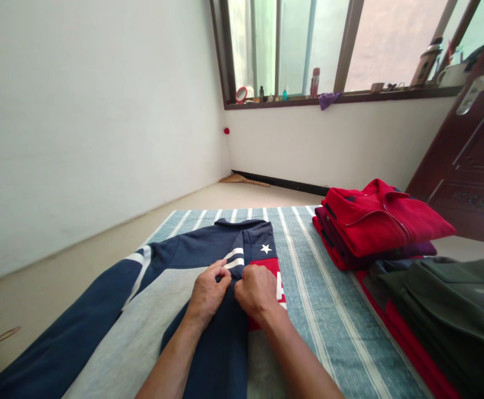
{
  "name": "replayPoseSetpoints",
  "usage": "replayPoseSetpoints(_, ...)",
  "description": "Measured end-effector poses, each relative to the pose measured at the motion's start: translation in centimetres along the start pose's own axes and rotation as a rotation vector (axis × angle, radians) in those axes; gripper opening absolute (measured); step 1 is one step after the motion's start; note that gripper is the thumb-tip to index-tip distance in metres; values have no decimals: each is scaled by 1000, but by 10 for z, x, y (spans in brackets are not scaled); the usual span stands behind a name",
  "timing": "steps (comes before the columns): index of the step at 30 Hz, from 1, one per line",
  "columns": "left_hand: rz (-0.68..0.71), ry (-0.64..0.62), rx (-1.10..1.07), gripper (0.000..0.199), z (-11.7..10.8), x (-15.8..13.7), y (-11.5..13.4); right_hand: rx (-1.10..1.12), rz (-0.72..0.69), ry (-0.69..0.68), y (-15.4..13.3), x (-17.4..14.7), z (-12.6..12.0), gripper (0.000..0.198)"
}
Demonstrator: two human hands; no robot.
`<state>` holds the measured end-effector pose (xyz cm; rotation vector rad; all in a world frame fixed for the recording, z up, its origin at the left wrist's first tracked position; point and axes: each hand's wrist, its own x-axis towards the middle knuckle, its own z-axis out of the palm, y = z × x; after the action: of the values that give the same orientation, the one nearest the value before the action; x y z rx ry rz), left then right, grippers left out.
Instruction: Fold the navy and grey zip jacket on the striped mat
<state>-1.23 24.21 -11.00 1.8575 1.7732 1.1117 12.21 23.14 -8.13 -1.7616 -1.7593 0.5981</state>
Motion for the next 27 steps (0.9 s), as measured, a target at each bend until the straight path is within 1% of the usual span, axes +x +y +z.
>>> replayPoseSetpoints(2,10,9,47,18,1,-1,0,100,25,-98,4,1,2,18)
replayPoseSetpoints(4,17,10,80,19,2,-1,1,210,58,-191,9,3,5,24)
replayPoseSetpoints(6,22,7,102,20,3,-2,2,231,83,-219,12,5,7,28)
replayPoseSetpoints(9,28,-6,129,20,3,-2,2,204,81,-190,12,6,9,20)
replayPoseSetpoints(12,42,-7,139,18,3,-1,1,183,78,-118,7,5,10,14)
replayPoseSetpoints(14,50,1,132,18,4,-1,-1,146,80,-68,3,4,11,14)
replayPoseSetpoints(17,49,11,120,19,6,-1,-3,116,83,-32,-1,2,11,15)
replayPoseSetpoints(24,59,13,149,17,7,-1,-1,173,113,-31,3,3,13,12)
replayPoseSetpoints(27,70,12,153,17,7,-1,-2,236,145,-42,7,5,16,11)
